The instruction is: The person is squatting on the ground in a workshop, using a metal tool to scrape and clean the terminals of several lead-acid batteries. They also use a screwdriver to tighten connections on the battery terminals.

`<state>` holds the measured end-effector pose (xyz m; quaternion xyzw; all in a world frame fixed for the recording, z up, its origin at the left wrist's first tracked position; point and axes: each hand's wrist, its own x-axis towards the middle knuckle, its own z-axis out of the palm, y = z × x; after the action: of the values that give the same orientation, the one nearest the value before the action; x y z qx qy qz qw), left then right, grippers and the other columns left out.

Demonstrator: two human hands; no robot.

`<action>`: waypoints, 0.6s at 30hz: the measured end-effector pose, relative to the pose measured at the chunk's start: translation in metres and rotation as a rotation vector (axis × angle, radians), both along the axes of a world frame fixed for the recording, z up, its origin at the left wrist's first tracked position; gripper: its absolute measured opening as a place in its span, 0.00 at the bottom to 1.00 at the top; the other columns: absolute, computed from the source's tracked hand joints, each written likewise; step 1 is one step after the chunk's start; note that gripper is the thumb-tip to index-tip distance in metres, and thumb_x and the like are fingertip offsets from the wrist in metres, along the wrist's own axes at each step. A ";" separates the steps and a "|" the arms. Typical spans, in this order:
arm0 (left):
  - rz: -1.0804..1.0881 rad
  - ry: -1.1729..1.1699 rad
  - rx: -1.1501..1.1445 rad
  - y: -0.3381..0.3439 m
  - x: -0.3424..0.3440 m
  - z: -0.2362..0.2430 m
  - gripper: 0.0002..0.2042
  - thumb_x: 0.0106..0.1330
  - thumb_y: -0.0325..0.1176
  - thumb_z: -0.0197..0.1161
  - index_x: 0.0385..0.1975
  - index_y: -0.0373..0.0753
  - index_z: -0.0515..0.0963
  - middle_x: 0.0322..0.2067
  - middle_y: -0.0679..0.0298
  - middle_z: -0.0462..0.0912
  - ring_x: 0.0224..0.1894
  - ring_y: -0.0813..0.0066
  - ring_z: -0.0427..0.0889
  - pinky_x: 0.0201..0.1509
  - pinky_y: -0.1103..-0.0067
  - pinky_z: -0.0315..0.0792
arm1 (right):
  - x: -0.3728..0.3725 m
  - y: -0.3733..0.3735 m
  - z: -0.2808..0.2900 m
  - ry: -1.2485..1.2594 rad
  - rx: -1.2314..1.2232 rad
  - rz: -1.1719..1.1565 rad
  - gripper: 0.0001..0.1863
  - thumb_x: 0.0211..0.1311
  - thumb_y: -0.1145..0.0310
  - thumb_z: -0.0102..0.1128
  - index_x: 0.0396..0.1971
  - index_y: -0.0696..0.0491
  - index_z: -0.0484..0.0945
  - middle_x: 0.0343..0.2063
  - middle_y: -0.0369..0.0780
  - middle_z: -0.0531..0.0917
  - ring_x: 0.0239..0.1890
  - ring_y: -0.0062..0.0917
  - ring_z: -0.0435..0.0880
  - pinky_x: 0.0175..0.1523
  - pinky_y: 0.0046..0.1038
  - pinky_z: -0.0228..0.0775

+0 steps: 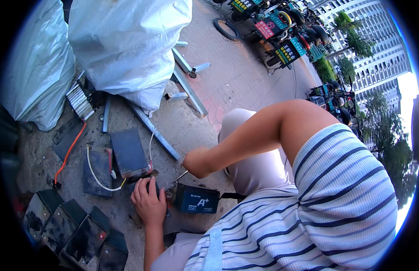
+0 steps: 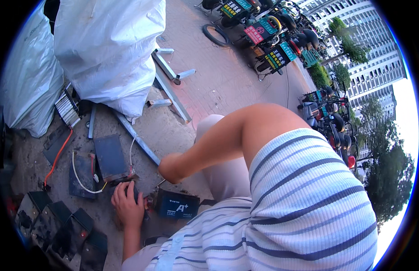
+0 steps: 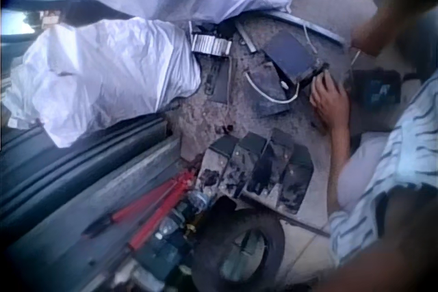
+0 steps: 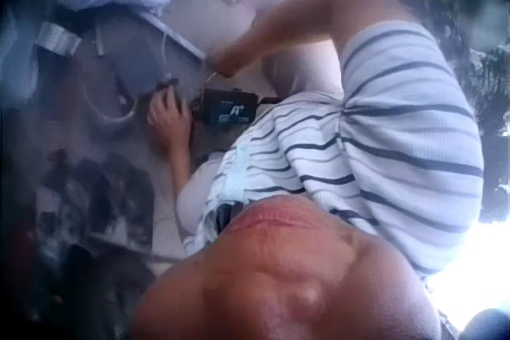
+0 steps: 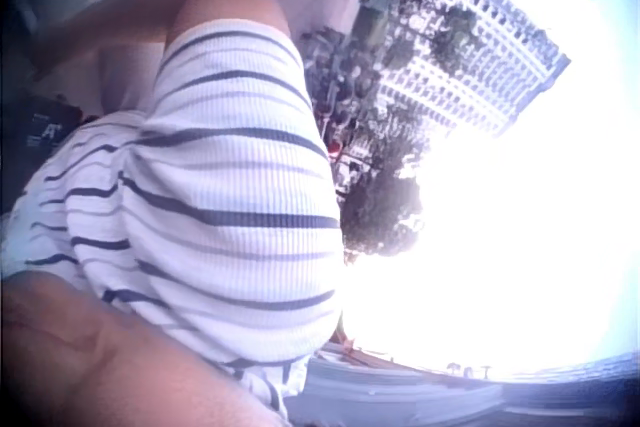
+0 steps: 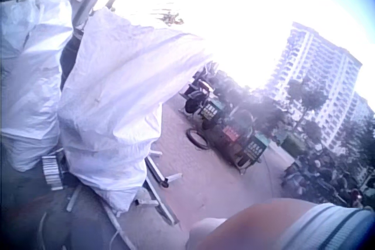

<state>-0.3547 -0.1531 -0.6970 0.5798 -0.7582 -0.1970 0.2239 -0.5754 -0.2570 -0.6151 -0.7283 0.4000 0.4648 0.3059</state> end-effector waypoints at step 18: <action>-0.051 -0.121 0.102 -0.003 -0.001 -0.001 0.23 0.66 0.41 0.66 0.60 0.45 0.74 0.59 0.64 0.73 0.67 0.64 0.68 0.65 0.61 0.62 | -0.005 0.005 0.017 0.014 0.057 -0.303 0.11 0.62 0.73 0.52 0.43 0.57 0.77 0.35 0.52 0.85 0.42 0.49 0.86 0.42 0.47 0.80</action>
<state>-0.3555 -0.1566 -0.6979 0.5817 -0.7740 -0.2055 0.1427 -0.5803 -0.2517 -0.5977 -0.6473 0.4942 0.4297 0.3901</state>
